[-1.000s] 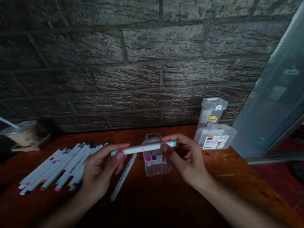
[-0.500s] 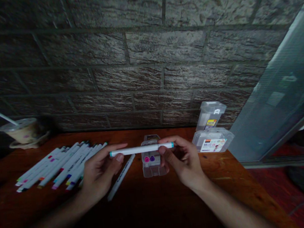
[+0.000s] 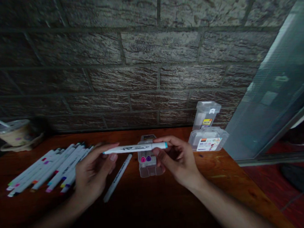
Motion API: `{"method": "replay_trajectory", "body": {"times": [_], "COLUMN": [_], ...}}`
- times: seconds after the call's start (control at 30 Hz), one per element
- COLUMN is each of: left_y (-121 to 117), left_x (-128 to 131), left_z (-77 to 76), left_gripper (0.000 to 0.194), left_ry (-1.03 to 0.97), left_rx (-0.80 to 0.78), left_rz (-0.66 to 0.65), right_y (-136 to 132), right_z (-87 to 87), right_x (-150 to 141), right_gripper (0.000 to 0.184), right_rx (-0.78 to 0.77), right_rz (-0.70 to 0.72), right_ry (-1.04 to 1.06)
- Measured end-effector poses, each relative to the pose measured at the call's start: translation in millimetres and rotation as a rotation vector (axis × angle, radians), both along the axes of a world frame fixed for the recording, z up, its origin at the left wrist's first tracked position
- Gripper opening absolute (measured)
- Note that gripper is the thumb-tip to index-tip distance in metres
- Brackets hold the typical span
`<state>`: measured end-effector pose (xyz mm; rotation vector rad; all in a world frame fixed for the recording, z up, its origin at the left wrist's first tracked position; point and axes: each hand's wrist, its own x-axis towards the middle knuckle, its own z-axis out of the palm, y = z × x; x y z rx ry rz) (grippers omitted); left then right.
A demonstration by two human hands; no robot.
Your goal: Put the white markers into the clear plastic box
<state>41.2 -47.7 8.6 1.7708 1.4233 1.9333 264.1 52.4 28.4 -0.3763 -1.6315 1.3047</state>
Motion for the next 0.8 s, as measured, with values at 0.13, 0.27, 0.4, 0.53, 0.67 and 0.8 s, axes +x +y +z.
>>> {"method": "replay_trajectory", "body": {"times": [0.13,0.27,0.4,0.53,0.67,0.8], "left_y": [-0.6,-2.1,-2.6,-2.8,-3.2,-3.0], "left_x": [2.1,5.1,7.4,8.0,7.3,7.5], "left_z": [1.3,4.7,6.8,8.0,8.6,8.9], "left_gripper": [0.023,0.020,0.020,0.018,0.013,0.010], "left_ry": [-0.049,-0.079,-0.084,-0.046,-0.038,-0.068], "left_rx": [-0.014,-0.066,-0.066,-0.054,-0.043,-0.036], "left_rz": [-0.009,-0.026,-0.015,0.032,0.047,0.027], "right_y": [-0.7,-1.8,-2.0,-2.0,-2.8,-3.5], "right_z": [0.8,2.1,2.4,2.5,3.4,3.0], "right_x": [0.7,0.3,0.3,1.1,1.1,-1.3], "right_gripper": [0.020,0.014,0.015,0.017,0.017,0.017], "right_rx": [0.013,0.033,0.042,0.031,0.041,0.062], "right_rz": [-0.005,0.000,-0.021,-0.026,-0.036,-0.068], "right_ry": [0.001,0.002,-0.022,-0.033,-0.050,-0.035]}}
